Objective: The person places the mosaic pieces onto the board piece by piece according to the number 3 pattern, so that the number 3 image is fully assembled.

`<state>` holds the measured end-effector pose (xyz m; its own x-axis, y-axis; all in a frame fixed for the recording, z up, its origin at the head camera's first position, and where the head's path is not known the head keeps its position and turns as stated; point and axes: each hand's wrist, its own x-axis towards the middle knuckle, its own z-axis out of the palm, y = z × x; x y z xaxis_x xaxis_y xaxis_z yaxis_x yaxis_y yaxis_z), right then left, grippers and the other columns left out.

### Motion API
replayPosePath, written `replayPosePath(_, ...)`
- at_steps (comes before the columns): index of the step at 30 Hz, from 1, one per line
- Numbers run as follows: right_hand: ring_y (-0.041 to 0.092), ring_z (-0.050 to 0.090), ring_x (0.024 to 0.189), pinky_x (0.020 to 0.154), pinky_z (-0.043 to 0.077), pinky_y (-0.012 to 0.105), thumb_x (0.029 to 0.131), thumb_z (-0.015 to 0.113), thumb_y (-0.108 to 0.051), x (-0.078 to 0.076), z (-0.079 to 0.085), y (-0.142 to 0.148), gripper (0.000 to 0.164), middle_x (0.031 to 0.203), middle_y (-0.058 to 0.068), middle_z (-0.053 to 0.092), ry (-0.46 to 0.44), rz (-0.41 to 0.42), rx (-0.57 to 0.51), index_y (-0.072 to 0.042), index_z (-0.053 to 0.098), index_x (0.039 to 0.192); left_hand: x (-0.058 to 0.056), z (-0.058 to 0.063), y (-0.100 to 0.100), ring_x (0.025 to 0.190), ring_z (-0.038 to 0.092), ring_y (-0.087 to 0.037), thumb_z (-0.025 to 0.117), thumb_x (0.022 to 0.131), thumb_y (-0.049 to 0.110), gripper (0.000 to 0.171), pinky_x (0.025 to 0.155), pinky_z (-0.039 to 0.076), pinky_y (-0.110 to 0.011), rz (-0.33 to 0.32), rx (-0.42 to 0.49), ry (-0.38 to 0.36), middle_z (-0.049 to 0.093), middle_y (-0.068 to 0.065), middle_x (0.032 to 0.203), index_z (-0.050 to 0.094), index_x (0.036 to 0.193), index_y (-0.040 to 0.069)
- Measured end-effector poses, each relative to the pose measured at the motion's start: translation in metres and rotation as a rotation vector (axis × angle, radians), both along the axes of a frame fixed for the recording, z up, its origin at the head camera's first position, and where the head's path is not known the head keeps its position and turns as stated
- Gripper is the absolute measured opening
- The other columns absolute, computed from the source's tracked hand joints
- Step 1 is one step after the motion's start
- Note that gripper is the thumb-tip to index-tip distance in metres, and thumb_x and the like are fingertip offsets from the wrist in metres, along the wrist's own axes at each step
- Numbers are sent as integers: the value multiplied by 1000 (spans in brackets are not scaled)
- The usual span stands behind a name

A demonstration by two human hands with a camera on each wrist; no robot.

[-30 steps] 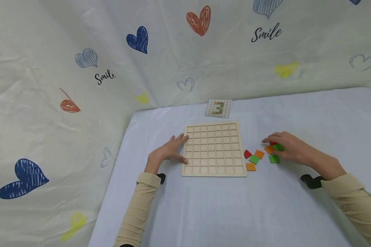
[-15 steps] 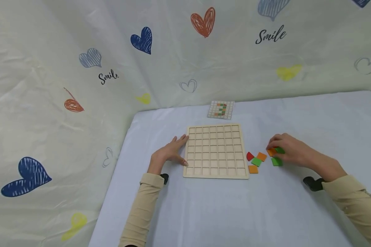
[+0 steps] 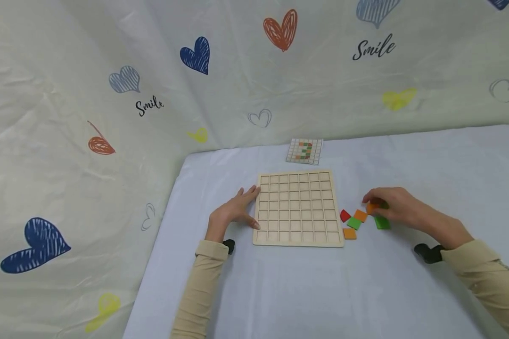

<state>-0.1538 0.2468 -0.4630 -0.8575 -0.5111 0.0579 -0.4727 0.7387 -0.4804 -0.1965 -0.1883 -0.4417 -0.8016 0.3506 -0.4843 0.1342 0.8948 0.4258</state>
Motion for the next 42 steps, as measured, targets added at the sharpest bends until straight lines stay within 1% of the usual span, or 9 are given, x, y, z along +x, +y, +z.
replayPosePath(6,5,62,77,69,58,23,75,86,6,4,-2,3,28,92,-5,75,134,43,-92,-8,78,98,3,4,4,161,-3,-30,93,74,24,120,128,14,-58,11,41,-6,7,2,174,17,167,21)
replayPosePath(10,7,64,75,66,57,21,71,87,8,2,-2,1,32,91,-5,76,234,59,-137,-10,79,96,3,2,3,161,-2,-29,94,73,23,120,128,14,-57,28,38,10,9,3,174,18,167,22)
replayPosePath(13,11,68,76,66,57,21,71,87,8,0,0,-3,32,91,-4,77,255,48,-160,-9,79,97,3,0,2,161,-2,-28,94,72,22,120,128,14,-57,45,35,17,10,4,174,20,166,23)
replayPosePath(17,13,70,79,68,60,24,76,85,6,0,3,-7,27,91,-3,78,195,-10,-167,-8,80,98,4,-2,1,161,-2,-28,95,71,21,121,127,16,-58,57,42,20,11,5,174,21,166,24)
replayPosePath(22,15,72,86,74,61,23,83,83,-1,-1,9,-11,21,96,-2,78,76,-82,-183,-9,80,102,4,-2,3,162,-1,-27,95,72,23,121,126,18,-61,61,34,27,11,6,174,20,166,26)
replayPosePath(28,23,72,92,80,63,36,85,81,-1,-2,13,-17,23,102,3,79,-12,-100,-209,-6,78,108,6,-2,4,162,-1,-27,95,72,23,120,125,19,-62,72,21,31,11,7,174,21,166,27)
replayPosePath(32,27,73,95,84,62,42,85,79,4,-5,15,-24,28,107,8,77,-33,-87,-229,-2,76,112,6,-3,5,162,-2,-27,95,71,23,121,125,20,-62,81,21,31,11,9,174,21,166,28)
replayPosePath(37,28,73,97,86,61,43,85,77,6,-9,19,-33,31,109,9,76,-31,-74,-241,1,74,116,6,-3,6,162,-2,-27,96,71,24,121,125,20,-63,71,15,36,11,8,174,21,166,28)
replayPosePath(42,28,72,98,87,61,44,86,78,4,-14,22,-44,32,111,11,75,-46,-93,-239,2,74,117,6,-1,9,161,-1,-31,96,71,26,121,125,18,-65,69,-3,45,11,5,174,22,166,27)
